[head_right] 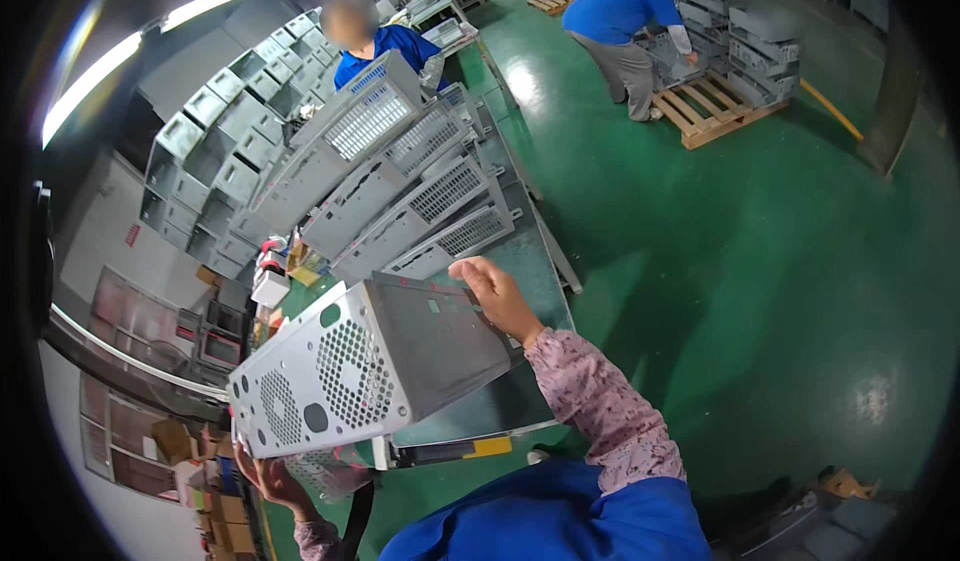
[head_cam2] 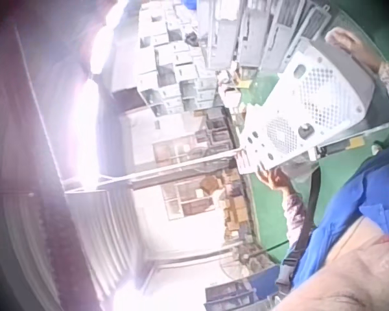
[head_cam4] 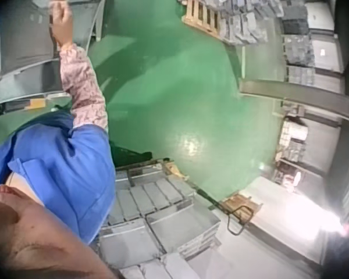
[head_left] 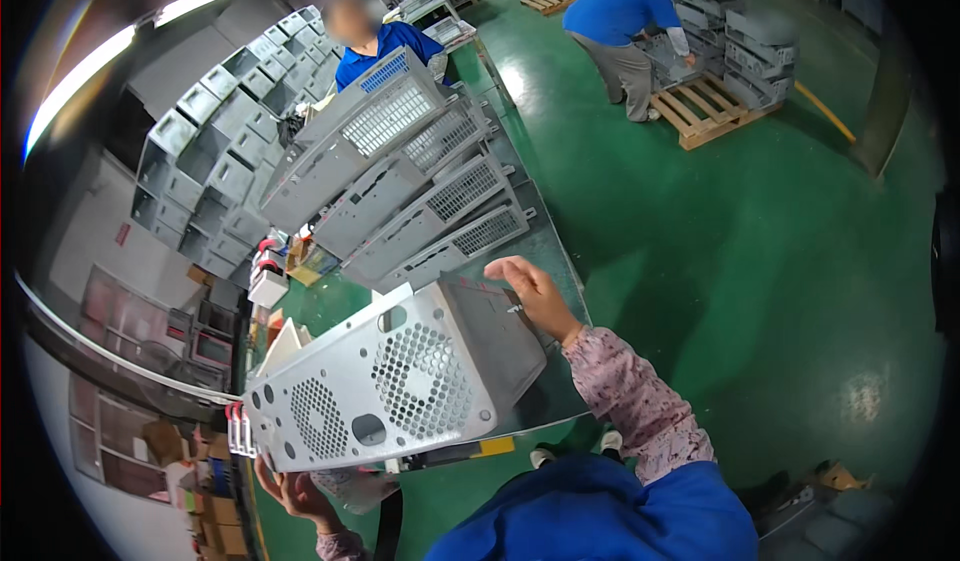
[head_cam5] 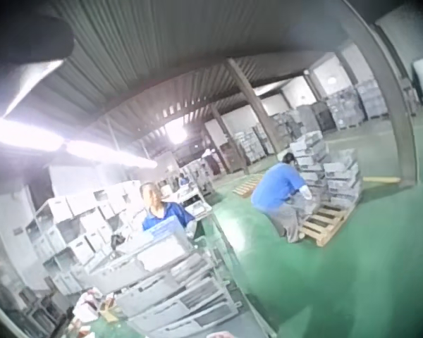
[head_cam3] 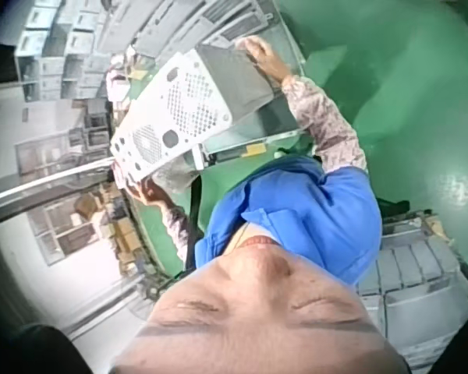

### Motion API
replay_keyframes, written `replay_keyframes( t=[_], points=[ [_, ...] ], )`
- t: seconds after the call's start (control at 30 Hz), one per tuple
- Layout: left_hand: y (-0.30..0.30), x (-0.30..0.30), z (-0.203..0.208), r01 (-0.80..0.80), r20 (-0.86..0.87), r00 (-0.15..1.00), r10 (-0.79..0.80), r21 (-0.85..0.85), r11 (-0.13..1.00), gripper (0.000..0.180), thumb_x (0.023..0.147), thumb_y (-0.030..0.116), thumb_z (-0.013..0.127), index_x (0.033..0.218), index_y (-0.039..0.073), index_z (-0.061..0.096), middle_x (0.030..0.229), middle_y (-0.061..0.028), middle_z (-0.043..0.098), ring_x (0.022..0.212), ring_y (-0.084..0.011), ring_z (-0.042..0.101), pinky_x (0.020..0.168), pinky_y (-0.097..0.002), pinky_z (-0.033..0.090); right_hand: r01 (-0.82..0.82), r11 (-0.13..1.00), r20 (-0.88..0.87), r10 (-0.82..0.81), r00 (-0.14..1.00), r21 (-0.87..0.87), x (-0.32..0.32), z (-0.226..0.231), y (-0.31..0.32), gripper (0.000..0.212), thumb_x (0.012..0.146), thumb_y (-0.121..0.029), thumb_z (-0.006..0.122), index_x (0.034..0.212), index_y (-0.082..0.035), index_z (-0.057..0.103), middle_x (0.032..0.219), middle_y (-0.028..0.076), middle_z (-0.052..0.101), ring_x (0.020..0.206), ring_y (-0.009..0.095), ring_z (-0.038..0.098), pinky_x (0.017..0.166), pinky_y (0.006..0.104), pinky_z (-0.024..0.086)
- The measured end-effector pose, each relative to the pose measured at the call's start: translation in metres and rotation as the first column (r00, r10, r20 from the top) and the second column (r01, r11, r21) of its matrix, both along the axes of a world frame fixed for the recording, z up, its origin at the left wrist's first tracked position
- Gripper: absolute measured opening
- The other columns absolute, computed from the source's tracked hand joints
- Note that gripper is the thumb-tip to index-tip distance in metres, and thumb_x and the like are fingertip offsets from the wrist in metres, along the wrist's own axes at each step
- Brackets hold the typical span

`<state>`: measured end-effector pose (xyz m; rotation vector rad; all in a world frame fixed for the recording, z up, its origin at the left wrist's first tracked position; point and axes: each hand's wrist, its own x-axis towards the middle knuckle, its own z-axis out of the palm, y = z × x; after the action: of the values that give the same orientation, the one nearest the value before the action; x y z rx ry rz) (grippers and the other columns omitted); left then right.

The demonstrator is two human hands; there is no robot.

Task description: The person applies stickers onto metal computer cases by hand, sticking dots from a sheet onto designated areas on each case before stacking the finished case onto a pallet.

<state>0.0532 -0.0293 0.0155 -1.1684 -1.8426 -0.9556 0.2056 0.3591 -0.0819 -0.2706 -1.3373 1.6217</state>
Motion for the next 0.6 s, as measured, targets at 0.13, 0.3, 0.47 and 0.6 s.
replay_keyframes(
  t=[0.13,0.3,0.47,0.6],
  points=[
    [-0.005,0.007,0.006,-0.007,-0.050,0.999,0.002,-0.102,0.995,0.015,0.075,-0.008,0.050,0.084,0.003,0.055,0.126,-0.0183,0.035,0.110,-0.0350,0.044,0.084,-0.0396,0.044,-0.379,0.902,0.025,0.392,0.919,-0.205,-0.013,-0.017,0.003,0.041,0.088,-0.035,0.045,0.064,-0.004,0.058,0.060,-0.002,0.053,0.057,0.005,0.047,0.054,0.0204,0.037],
    [-0.019,0.005,-0.002,-0.025,-0.012,1.000,0.026,0.007,1.000,0.007,0.072,-0.001,0.060,0.072,0.000,0.053,0.122,-0.0228,0.039,0.106,-0.0369,0.047,0.086,-0.0432,0.043,-0.229,0.933,0.110,0.268,0.957,-0.278,-0.010,-0.001,-0.009,0.046,0.085,-0.035,0.051,0.047,-0.011,0.044,0.047,-0.009,0.038,0.043,0.001,0.033,0.040,0.0201,0.021],
    [-0.028,-0.015,-0.018,0.117,0.101,0.986,-0.129,0.117,0.986,0.012,0.070,0.002,0.065,0.070,-0.001,0.053,0.117,-0.0233,0.041,0.104,-0.0357,0.049,0.084,-0.0418,0.044,-0.200,0.952,0.181,0.244,0.953,-0.231,0.001,0.050,-0.029,0.044,0.083,-0.031,0.054,0.045,-0.011,0.044,0.044,-0.008,0.039,0.037,0.001,0.030,0.036,0.0200,0.020],
    [-0.027,-0.040,-0.051,0.149,0.385,0.884,-0.265,0.306,0.940,0.010,0.068,-0.005,0.062,0.072,0.000,0.054,0.129,-0.0200,0.032,0.106,-0.0308,0.049,0.087,-0.0323,0.037,-0.112,0.985,0.364,0.153,0.919,-0.131,0.002,0.102,-0.041,0.047,0.084,-0.028,0.054,0.042,-0.012,0.040,0.040,-0.008,0.036,0.035,0.001,0.029,0.034,0.0199,0.019]
  ],
)
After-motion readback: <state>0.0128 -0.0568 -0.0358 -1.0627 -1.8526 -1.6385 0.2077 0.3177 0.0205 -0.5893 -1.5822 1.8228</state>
